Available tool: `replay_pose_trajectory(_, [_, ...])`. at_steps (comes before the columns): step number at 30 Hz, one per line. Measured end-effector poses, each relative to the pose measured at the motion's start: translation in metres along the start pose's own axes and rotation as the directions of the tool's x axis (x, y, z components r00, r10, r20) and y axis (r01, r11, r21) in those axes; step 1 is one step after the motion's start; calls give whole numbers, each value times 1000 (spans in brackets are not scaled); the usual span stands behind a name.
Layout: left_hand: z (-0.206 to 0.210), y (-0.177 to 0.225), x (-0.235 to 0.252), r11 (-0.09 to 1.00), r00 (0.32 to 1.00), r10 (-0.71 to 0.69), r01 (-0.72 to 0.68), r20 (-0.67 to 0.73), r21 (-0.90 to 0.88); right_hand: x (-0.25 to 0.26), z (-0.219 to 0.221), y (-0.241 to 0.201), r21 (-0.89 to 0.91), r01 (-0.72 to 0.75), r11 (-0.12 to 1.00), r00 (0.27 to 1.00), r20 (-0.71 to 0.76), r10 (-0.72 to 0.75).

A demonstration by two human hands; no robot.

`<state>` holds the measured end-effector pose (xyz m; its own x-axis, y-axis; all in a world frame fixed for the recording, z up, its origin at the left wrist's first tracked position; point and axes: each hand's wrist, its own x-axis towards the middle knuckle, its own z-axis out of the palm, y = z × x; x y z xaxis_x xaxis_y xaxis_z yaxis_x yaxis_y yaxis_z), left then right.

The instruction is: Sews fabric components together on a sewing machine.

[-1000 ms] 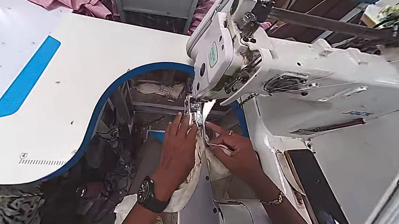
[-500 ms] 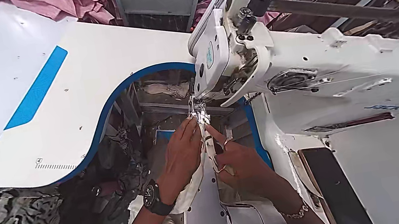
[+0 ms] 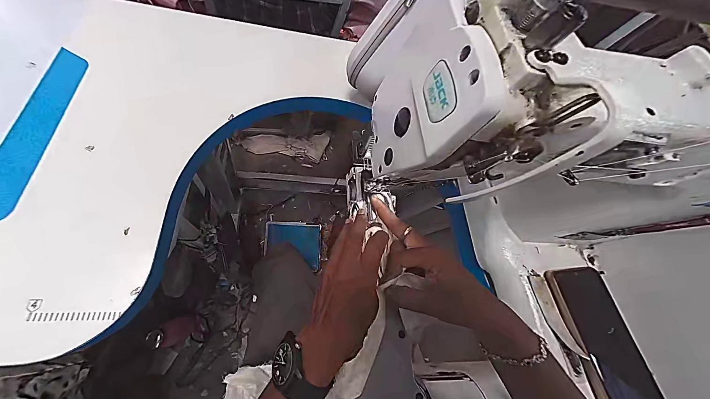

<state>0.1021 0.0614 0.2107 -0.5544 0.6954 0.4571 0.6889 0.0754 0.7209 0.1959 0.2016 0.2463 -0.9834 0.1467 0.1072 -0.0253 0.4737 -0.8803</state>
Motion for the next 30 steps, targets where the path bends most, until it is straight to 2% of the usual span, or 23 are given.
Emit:
replay_pose_trajectory(4, [2,1,2,1000,1000,-3,4,-8,25,-10,8,-3,-131,9,991,989,-148,-28])
replay_pose_trajectory(8, [4,-1,4,1000,1000,-15,15,-4,13,-7,4,3,-17,-2,1000,992,-122,0])
replay_pose_trajectory(15, [4,-2,10,999,999,-49,49,-9,-9,-6,10,-3,-47,-30,998,985,-169,22])
replay_pose_trajectory(18, [3,-8,16,994,996,-94,94,10,-50,-2,25,-8,-243,-77,967,959,-284,5])
replay_pose_trajectory(21, [6,-9,19,992,986,-128,126,-103,-26,-5,34,-26,-480,-155,863,933,-359,-32])
replay_pose_trajectory(22, [-3,-3,13,983,981,-180,176,-77,-55,-14,34,-36,-525,-201,827,930,-368,-8])
replay_pose_trajectory(23, [-17,6,2,954,961,-272,276,48,-117,-29,32,-47,-559,-278,781,927,-371,64])
replay_pose_trajectory(25, [-47,24,-19,880,862,-377,448,340,-160,-61,19,-59,-574,-458,679,889,-310,337])
replay_pose_trajectory(26, [-55,32,-27,868,824,-392,479,409,-133,-75,9,-51,-562,-506,655,858,-249,450])
replay_pose_trajectory(27, [-57,37,-37,879,829,-383,463,409,-116,-90,0,-37,-536,-509,673,846,-168,506])
replay_pose_trajectory(28, [-54,40,-47,904,870,-355,413,343,-112,-104,-9,-23,-500,-461,733,868,-83,489])
replay_pose_trajectory(29, [-47,40,-53,931,919,-313,347,238,-117,-111,-13,-18,-490,-345,801,923,-23,383])
replay_pose_trajectory(30, [-40,38,-56,957,959,-254,268,126,-111,-110,-12,-27,-530,-172,830,977,17,213])
